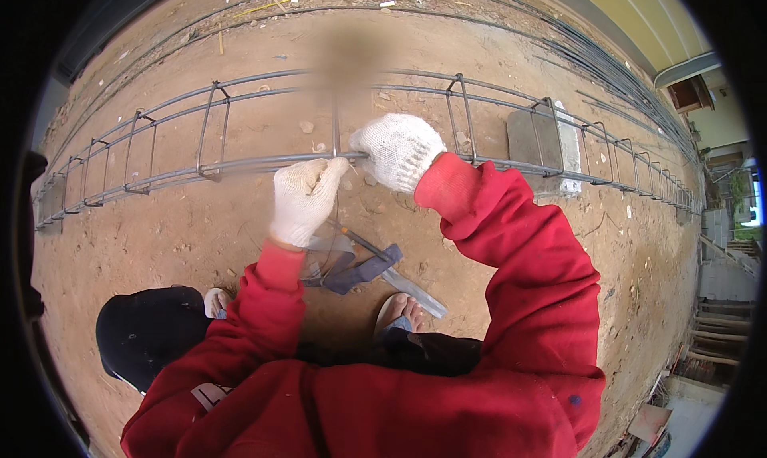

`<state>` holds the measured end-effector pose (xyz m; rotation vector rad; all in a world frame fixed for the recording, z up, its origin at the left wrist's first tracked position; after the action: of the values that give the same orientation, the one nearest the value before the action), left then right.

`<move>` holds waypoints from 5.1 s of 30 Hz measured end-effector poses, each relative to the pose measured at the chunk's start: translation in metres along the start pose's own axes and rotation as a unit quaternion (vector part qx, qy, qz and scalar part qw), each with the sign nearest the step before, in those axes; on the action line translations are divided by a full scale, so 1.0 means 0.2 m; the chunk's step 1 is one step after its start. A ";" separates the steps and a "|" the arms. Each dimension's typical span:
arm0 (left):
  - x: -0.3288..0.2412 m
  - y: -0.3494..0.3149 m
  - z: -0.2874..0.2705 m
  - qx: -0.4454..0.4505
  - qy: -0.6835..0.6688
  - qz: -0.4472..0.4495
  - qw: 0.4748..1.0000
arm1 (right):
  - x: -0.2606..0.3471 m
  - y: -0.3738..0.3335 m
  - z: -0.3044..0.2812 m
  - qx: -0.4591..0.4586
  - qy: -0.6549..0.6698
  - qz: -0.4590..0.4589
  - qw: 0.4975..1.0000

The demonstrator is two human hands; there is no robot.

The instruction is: The person assembles a rebar cage by tying intersecting steel bars with wire using pliers. They repeatedly wrap wire around bar intersections and twist it tight to secure the joints along the length of the cage.

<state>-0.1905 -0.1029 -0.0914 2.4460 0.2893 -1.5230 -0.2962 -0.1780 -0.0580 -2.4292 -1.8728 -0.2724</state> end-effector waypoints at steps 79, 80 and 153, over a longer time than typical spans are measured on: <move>-0.78 -0.17 -0.91 -0.177 0.031 0.122 0.976 | 0.03 0.07 -0.25 -0.216 0.535 0.133 0.806; -0.54 -0.15 -0.83 -0.081 -0.114 -0.045 0.989 | 0.00 0.03 -0.23 -0.216 0.565 0.188 0.774; 1.00 -0.62 -0.06 0.137 0.362 -0.349 0.853 | 0.58 -0.55 0.74 0.124 0.279 0.039 0.952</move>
<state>-0.1297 0.0259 -0.2786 3.2810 1.2954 -0.7346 -0.3595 -0.0164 -0.1890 -1.9793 -1.4596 -0.6034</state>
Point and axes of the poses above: each hand's wrist, its own y-axis towards the middle knuckle, its own z-axis out of the palm, x = y × z, the point moved 8 cm from there along y, towards the middle knuckle, and after that the axes turned 14 degrees about -z, right-handed, at the moved point
